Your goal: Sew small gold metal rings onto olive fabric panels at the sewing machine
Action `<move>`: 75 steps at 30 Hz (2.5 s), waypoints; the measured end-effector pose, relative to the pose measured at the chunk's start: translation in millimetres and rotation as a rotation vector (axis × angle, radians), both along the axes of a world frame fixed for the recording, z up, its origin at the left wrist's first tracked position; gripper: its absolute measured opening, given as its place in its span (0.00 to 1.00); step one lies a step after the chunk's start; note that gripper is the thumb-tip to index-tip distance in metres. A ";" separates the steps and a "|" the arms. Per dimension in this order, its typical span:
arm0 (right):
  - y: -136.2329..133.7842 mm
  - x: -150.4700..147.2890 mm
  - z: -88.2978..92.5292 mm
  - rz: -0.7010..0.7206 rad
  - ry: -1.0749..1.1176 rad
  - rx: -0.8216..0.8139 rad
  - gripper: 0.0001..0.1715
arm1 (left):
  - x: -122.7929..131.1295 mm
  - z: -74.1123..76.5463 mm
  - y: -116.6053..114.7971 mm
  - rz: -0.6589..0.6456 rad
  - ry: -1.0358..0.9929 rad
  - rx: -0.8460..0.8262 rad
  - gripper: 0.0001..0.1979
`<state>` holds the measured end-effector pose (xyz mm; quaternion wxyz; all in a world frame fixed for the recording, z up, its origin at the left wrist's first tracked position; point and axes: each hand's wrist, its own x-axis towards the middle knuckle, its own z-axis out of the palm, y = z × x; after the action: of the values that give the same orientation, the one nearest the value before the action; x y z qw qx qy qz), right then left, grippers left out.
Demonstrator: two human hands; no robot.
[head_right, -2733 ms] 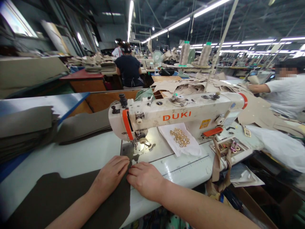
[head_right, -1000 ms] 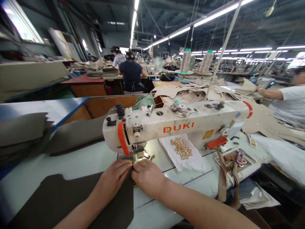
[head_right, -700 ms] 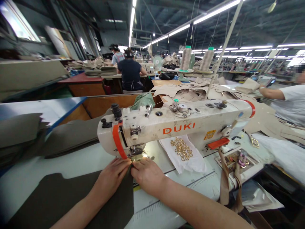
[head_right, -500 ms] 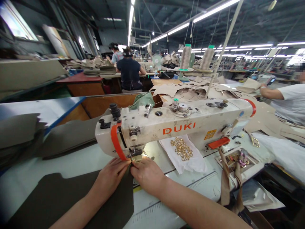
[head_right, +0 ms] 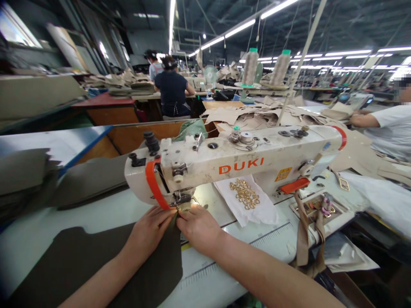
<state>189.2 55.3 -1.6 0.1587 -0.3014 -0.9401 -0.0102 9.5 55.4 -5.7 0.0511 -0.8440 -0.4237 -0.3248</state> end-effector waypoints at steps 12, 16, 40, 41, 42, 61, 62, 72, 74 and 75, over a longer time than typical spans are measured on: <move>-5.9 4.0 0.0 -0.006 0.075 0.058 0.05 | -2.6 -2.3 -7.3 0.011 0.047 -0.025 0.13; -7.6 4.9 -0.2 0.034 0.084 0.056 0.05 | -7.3 -7.1 -13.6 0.020 0.157 -0.023 0.16; -2.3 -6.3 -2.2 0.006 0.014 0.141 0.07 | -13.6 -15.2 -12.8 0.038 0.518 0.189 0.24; -1.9 -6.5 -2.2 0.003 0.013 0.142 0.07 | -13.9 -15.4 -11.8 0.034 0.513 0.202 0.24; -1.8 -6.7 -1.9 0.000 0.011 0.140 0.07 | -14.2 -15.4 -10.8 0.025 0.510 0.219 0.24; -0.1 -5.1 -2.0 -0.024 0.028 0.103 0.05 | -13.1 -11.2 -6.5 -0.009 0.369 0.091 0.22; -0.4 -5.0 -2.0 -0.027 0.027 0.095 0.05 | -13.1 -11.0 -6.9 -0.009 0.359 0.066 0.22; -3.5 -3.1 2.2 -0.022 0.021 0.051 0.05 | -12.7 -18.1 -9.9 0.028 0.304 0.060 0.20; -2.4 -2.5 1.5 -0.018 0.031 0.052 0.05 | -10.7 -15.6 -9.2 0.024 0.327 0.070 0.21; -1.5 -2.4 1.3 -0.018 0.033 0.054 0.05 | -9.7 -14.1 -8.6 0.022 0.336 0.077 0.21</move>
<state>186.8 53.7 -0.3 0.1824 -0.3053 -0.9341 -0.0320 -0.1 46.7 -19.8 0.1571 -0.8792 -0.4056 -0.1946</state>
